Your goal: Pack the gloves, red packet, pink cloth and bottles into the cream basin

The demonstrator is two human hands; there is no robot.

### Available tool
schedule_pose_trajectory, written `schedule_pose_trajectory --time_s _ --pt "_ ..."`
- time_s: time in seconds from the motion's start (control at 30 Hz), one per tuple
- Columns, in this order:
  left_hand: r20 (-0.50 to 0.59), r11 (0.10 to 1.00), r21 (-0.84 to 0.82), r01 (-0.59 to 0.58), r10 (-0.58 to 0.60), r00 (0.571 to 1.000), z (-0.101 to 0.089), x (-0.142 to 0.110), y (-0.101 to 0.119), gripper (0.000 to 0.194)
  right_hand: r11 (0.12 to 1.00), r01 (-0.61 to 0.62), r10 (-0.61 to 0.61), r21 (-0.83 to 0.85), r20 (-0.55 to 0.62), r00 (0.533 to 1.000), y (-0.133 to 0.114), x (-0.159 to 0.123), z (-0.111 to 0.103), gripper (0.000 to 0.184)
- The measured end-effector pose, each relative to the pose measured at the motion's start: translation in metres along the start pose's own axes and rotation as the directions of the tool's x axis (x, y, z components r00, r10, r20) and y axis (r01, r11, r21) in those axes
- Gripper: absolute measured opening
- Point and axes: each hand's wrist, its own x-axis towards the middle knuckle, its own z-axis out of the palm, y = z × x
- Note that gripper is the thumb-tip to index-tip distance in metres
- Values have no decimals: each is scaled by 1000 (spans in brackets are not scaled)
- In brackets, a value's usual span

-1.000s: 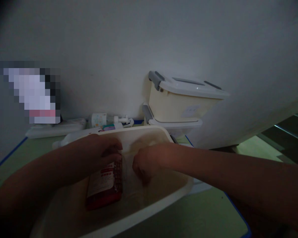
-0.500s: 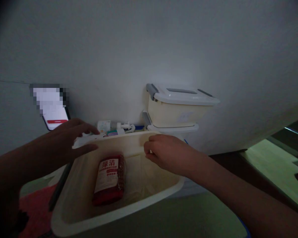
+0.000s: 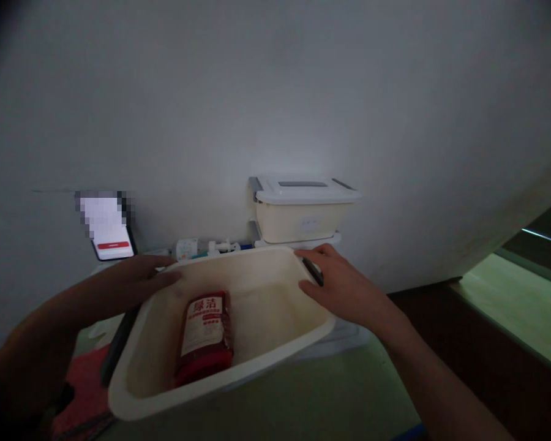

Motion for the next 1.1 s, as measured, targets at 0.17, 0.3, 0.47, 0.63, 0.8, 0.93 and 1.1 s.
schedule_pose_trajectory --time_s 0.17,0.3,0.47,0.63,0.8,0.93,1.1 --pt "-57 994 22 -111 112 992 10 29 34 45 994 -105 104 -5 -115 988 30 -6 -15 50" --pt "-78 990 -48 -134 130 988 24 63 44 42 845 -203 276 495 -79 958 59 -9 -12 42" --pt "-108 981 -86 -173 163 981 40 87 54 41 564 -231 386 793 -5 923 86 -9 5 42" --pt "-173 989 -91 -116 99 980 58 95 62 44 662 -252 380 706 -27 925 101 -5 16 38" --pt "-323 995 -103 -3 -31 946 65 91 60 49 853 -249 379 458 -217 899 103 1 11 34" --pt "-459 995 -99 33 -75 885 70 82 56 41 945 -210 295 250 -378 878 83 6 11 45" --pt "-629 978 -104 -183 77 773 80 68 41 32 997 -54 72 51 -480 874 32 6 18 38"
